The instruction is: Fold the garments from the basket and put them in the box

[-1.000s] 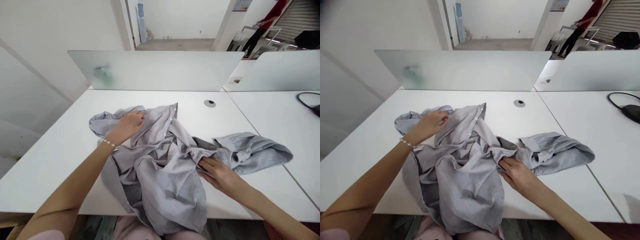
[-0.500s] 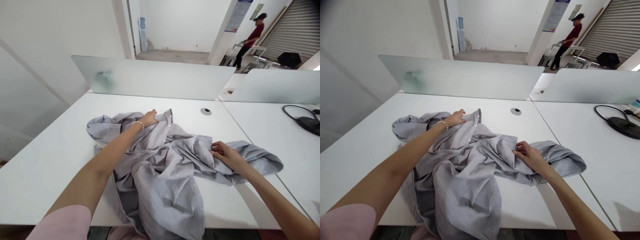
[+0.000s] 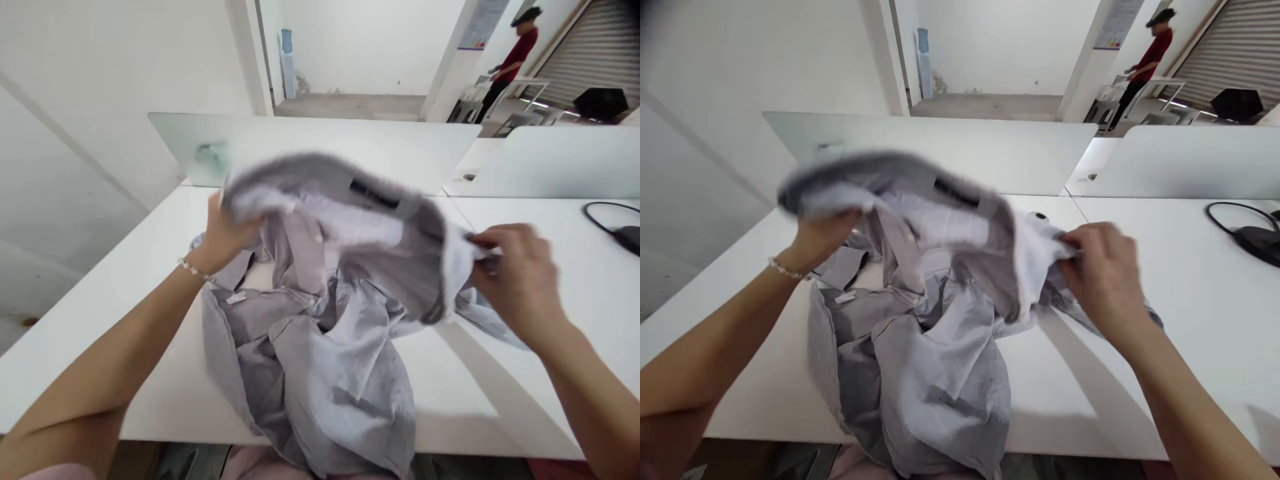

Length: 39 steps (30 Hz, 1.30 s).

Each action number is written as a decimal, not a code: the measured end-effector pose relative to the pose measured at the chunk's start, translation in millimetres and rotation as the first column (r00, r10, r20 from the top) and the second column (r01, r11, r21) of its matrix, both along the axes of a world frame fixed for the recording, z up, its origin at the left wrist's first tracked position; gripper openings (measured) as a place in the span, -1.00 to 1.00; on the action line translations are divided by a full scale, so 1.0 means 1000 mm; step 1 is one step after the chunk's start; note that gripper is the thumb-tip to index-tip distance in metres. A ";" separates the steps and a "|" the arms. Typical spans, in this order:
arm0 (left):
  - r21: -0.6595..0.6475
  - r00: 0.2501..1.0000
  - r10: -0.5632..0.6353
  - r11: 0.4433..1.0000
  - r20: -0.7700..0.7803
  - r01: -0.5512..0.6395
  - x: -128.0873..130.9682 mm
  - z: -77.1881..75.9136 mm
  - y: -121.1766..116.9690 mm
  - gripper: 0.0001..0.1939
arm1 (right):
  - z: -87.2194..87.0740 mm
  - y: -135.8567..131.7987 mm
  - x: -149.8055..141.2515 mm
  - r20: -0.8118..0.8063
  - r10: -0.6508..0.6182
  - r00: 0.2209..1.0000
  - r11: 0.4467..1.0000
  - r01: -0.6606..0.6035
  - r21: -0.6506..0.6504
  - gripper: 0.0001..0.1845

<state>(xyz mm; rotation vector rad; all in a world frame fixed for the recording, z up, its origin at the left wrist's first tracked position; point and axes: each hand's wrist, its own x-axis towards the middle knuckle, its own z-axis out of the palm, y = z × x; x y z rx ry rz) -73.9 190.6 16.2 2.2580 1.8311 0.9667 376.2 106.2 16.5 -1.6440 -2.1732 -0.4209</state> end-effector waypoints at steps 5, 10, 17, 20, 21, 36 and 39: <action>-0.551 0.885 -0.446 0.775 -0.131 0.309 -0.038 -0.055 -0.030 -0.48 | -0.056 -0.001 0.002 -0.076 0.182 0.980 0.866 -0.196 -0.460 -0.58; -0.545 0.820 -0.543 0.750 -0.182 0.375 -0.025 -0.047 -0.034 -0.36 | -0.062 -0.002 -0.009 -0.036 0.312 0.949 0.845 -0.295 -0.446 -0.34; -0.403 0.664 -0.649 0.757 -0.370 0.515 0.005 -0.044 -0.034 -0.57 | -0.077 -0.008 -0.012 0.005 0.425 0.905 0.812 -0.379 -0.445 -0.24; -0.435 0.631 -0.662 0.747 -0.405 0.504 0.005 -0.049 -0.041 -0.72 | -0.082 -0.013 -0.004 0.018 0.365 0.931 0.866 -0.332 -0.375 -0.32; -0.413 0.651 -0.640 0.766 -0.409 0.493 0.003 -0.050 -0.044 -0.75 | -0.082 -0.016 -0.001 0.021 0.346 0.938 0.880 -0.317 -0.355 -0.35; -0.584 0.734 -0.614 0.721 -0.290 0.372 -0.031 -0.050 -0.085 -0.39 | -0.056 -0.050 0.022 -0.147 0.228 0.962 0.889 -0.268 -0.371 -0.78; -0.593 0.731 -0.608 0.725 -0.311 0.350 -0.026 -0.059 -0.079 -0.34 | -0.062 -0.051 0.024 -0.097 0.259 0.961 0.908 -0.277 -0.314 -0.79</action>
